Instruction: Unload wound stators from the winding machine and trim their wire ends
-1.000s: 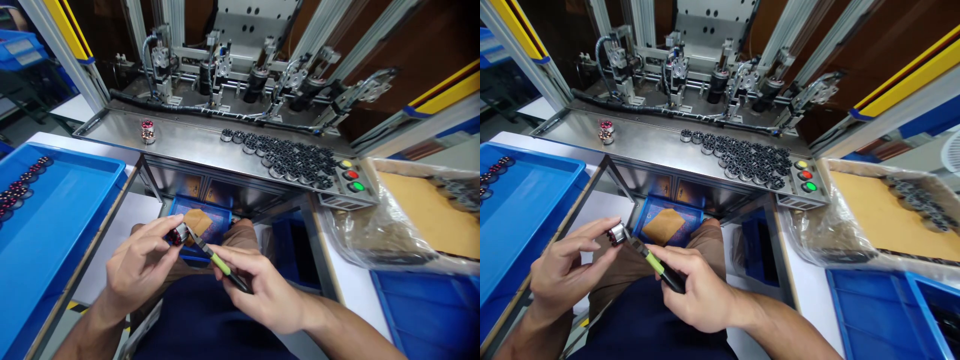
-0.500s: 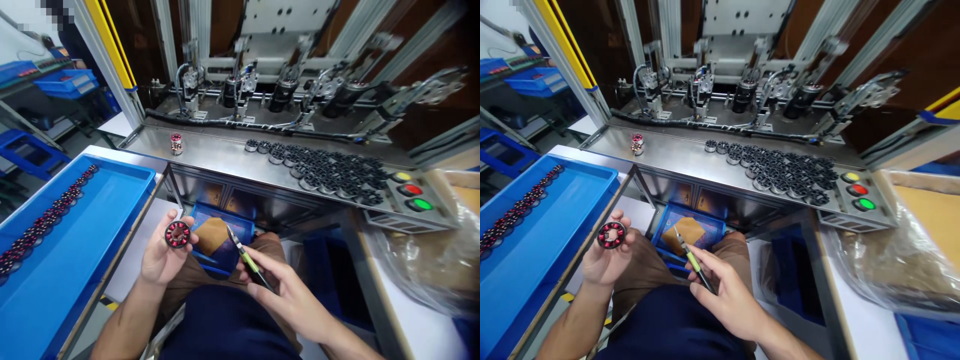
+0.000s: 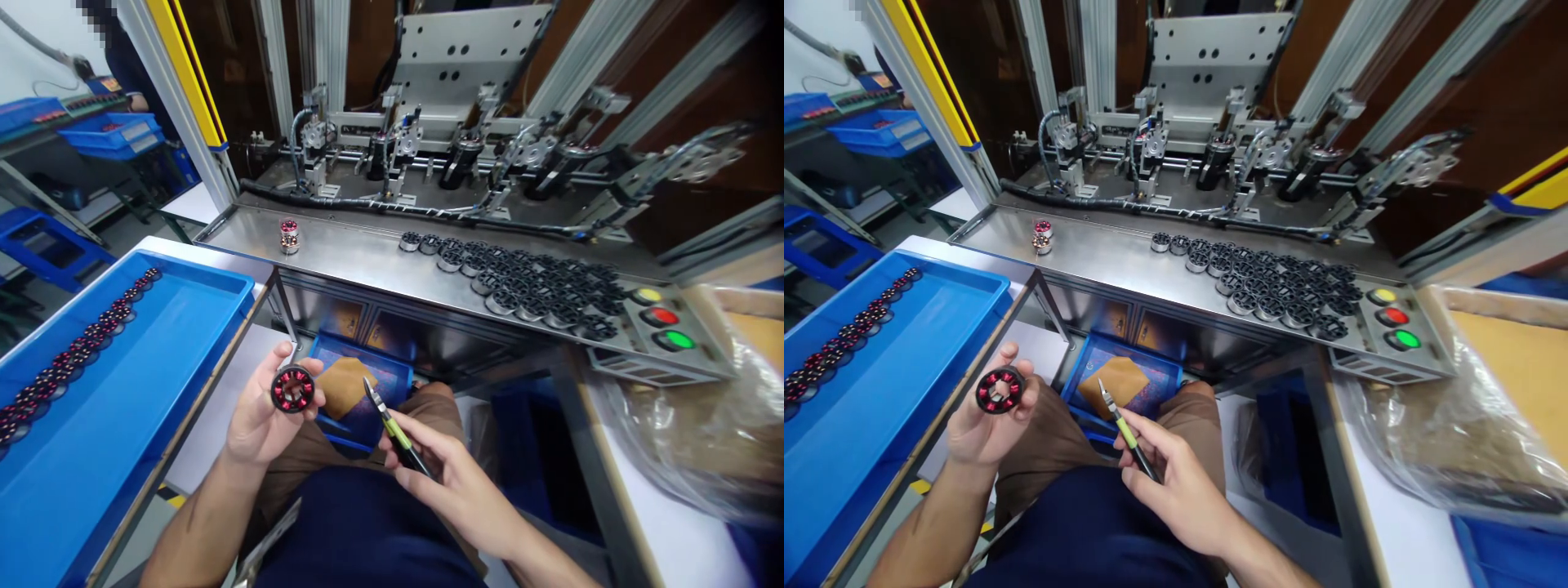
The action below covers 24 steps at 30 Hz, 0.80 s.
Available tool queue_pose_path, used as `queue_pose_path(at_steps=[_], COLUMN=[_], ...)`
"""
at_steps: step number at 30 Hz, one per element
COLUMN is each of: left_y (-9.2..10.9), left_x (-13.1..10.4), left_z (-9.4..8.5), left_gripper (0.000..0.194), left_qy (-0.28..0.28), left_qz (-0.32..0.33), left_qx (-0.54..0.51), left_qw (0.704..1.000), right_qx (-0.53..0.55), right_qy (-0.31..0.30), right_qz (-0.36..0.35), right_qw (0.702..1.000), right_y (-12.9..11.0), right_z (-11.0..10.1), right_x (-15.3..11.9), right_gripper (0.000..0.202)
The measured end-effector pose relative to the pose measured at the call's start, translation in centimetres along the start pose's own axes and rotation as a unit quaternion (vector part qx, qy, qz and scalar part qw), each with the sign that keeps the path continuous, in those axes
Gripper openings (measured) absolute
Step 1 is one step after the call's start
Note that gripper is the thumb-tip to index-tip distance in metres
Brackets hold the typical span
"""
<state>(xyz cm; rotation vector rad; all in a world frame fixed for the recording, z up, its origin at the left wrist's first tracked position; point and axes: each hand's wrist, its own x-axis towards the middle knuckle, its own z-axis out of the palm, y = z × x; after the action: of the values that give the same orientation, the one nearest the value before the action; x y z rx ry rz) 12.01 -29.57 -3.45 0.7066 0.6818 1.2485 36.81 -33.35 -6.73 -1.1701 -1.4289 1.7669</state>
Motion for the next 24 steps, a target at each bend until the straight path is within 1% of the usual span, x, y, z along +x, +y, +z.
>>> queue_pose_path(at_steps=[3,6,11,16,20,22,24], left_y=[0.0,-0.1,-0.3,-0.5,-0.6,-0.3,0.3], left_x=[0.0,0.1,0.1,0.0,0.1,-0.2,-0.8], left_z=[0.2,0.4,0.2,-0.3,0.0,0.2,-0.2], left_gripper=[0.057,0.057,0.056,0.059,0.054,0.05,0.048], left_qy=[0.019,0.035,0.02,0.013,-0.012,-0.017,-0.006], left_qz=[0.01,0.015,0.015,0.009,0.01,0.006,0.006], left_qx=[-0.005,0.016,0.013,0.053,0.01,-0.023,-0.027], left_qw=[1.0,0.999,1.0,0.998,1.0,1.0,1.0], right_qx=[-0.001,0.001,0.011,0.007,-0.004,-0.033,-0.117], right_qy=[0.004,0.007,0.001,0.002,0.001,-0.002,0.018], right_qz=[0.005,0.006,0.009,0.013,0.016,0.001,-0.051], right_qw=[1.0,1.0,1.0,1.0,1.0,0.999,0.992], right_y=[0.0,0.3,0.7,0.8,1.0,0.6,-0.6], right_z=[0.0,-0.1,0.1,0.1,0.2,0.1,-0.5], right_x=[0.0,0.0,-0.1,0.0,0.1,0.2,0.7], right_gripper=[0.062,0.062,0.06,0.06,0.061,0.059,0.056])
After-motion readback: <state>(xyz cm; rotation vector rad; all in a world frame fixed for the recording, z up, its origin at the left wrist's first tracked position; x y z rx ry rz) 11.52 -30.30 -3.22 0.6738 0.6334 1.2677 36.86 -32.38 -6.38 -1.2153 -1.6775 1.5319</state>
